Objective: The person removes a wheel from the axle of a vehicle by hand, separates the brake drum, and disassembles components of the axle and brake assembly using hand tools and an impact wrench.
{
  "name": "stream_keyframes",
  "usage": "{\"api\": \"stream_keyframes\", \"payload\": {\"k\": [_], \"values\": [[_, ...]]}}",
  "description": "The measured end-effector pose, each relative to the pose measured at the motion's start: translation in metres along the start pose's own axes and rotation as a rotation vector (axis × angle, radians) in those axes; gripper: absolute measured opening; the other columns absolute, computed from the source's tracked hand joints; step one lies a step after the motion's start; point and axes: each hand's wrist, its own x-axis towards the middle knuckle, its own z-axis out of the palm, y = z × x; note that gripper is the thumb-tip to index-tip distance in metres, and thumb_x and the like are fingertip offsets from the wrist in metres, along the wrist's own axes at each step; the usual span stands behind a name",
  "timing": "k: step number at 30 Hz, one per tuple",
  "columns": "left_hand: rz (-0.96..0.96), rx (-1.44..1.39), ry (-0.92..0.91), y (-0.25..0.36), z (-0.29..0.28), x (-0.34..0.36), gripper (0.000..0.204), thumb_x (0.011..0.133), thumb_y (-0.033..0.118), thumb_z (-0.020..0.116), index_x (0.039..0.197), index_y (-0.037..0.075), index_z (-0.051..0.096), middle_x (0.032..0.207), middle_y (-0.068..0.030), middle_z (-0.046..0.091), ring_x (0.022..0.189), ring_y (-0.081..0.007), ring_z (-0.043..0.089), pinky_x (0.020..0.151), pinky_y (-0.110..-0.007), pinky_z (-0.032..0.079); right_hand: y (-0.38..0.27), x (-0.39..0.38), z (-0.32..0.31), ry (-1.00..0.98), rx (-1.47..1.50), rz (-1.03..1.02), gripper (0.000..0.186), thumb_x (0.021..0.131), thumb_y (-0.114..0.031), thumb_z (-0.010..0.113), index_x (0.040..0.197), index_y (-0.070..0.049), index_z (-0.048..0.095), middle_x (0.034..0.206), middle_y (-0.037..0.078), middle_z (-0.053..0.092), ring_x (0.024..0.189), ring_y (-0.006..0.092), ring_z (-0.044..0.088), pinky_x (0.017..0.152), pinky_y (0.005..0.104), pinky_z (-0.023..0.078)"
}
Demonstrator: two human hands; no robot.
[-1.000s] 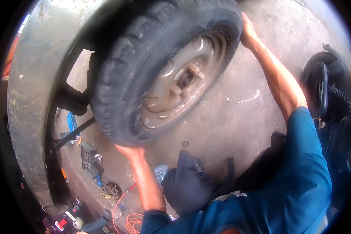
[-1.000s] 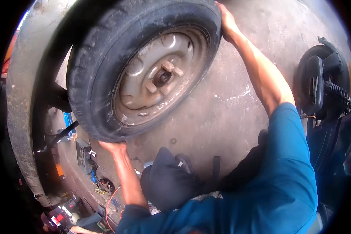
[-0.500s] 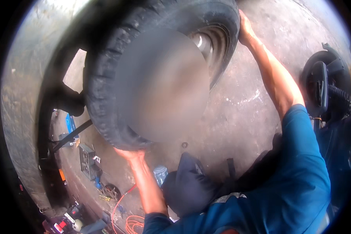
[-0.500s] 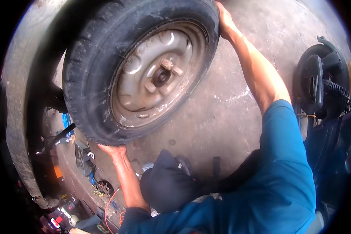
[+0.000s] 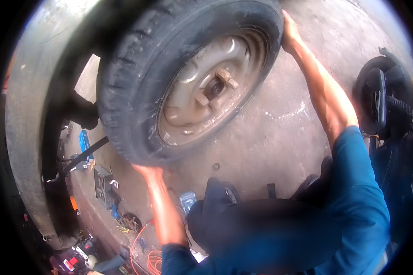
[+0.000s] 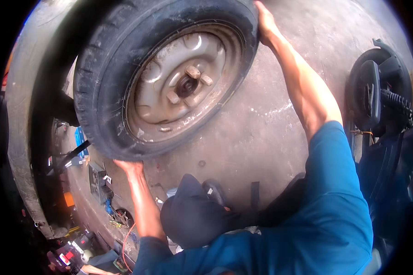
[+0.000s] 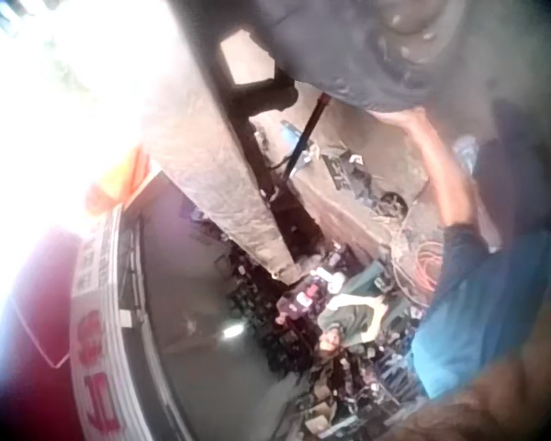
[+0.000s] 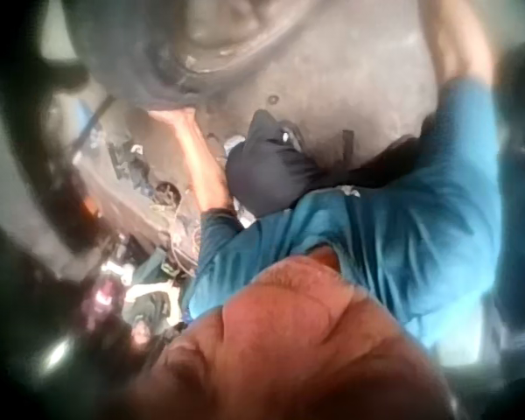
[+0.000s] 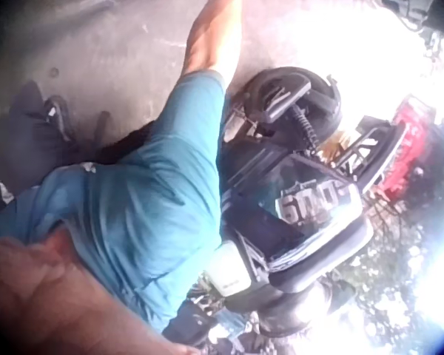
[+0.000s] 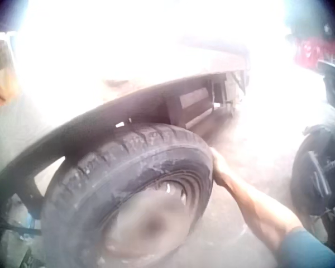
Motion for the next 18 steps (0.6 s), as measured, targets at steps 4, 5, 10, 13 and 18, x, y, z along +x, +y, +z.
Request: {"api": "stream_keyframes", "payload": {"k": [4, 5, 10, 13, 18], "values": [[-0.146, -0.091, 0.038, -0.012, -0.014, 0.018, 0.045, 0.093, 0.029, 0.04, 0.129, 0.003, 0.04, 0.131, -0.0091, 0.044, 0.119, -0.025, 0.042, 0.101, -0.038, 0.033, 0.001, -0.012, 0.017, 0.063, -0.044, -0.012, 0.041, 0.094, -0.034, 0.038, 0.117, -0.003, 0.052, 0.112, 0.008, 0.057, 0.1, 0.0167, 0.052, 0.089, 0.0289, 0.04], [-0.139, -0.084, 0.045, -0.013, -0.007, 0.011, 0.045, 0.093, 0.03, 0.04, 0.13, 0.003, 0.039, 0.131, -0.0086, 0.044, 0.119, -0.0249, 0.041, 0.102, -0.038, 0.033, -0.002, -0.009, 0.014, 0.068, -0.047, -0.018, 0.041, 0.094, -0.034, 0.038, 0.117, -0.003, 0.052, 0.112, 0.008, 0.057, 0.1, 0.0167, 0.052, 0.089, 0.0289, 0.04], [-0.153, -0.204, 0.002, -0.004, 0.012, -0.006, 0.046, 0.093, 0.03, 0.042, 0.131, 0.004, 0.038, 0.131, -0.0083, 0.043, 0.118, -0.0248, 0.042, 0.101, -0.039, 0.033, -0.009, -0.004, -0.002, -0.073, -0.185, -0.051, 0.045, 0.094, -0.036, 0.038, 0.12, -0.002, 0.05, 0.116, 0.011, 0.056, 0.103, 0.0187, 0.051, 0.09, 0.0301, 0.039], [-0.112, 0.076, -0.007, -0.01, -0.027, 0.023, 0.045, 0.093, 0.028, 0.044, 0.131, 0.004, 0.039, 0.131, -0.0087, 0.042, 0.117, -0.0253, 0.043, 0.101, -0.041, 0.034, -0.005, -0.018, 0.02, -0.01, -0.084, -0.045, 0.046, 0.094, -0.037, 0.038, 0.12, -0.002, 0.049, 0.117, 0.011, 0.055, 0.105, 0.019, 0.051, 0.091, 0.0308, 0.039], [-0.051, -0.039, -0.006, -0.02, -0.006, -0.006, 0.047, 0.092, 0.03, 0.045, 0.13, 0.003, 0.039, 0.132, -0.0096, 0.042, 0.115, -0.0275, 0.045, 0.096, -0.042, 0.039, -0.014, -0.011, 0.008, 0.005, -0.036, -0.003, 0.044, 0.093, -0.037, 0.04, 0.121, -0.003, 0.049, 0.116, 0.009, 0.055, 0.104, 0.0174, 0.05, 0.092, 0.0294, 0.038]]}}
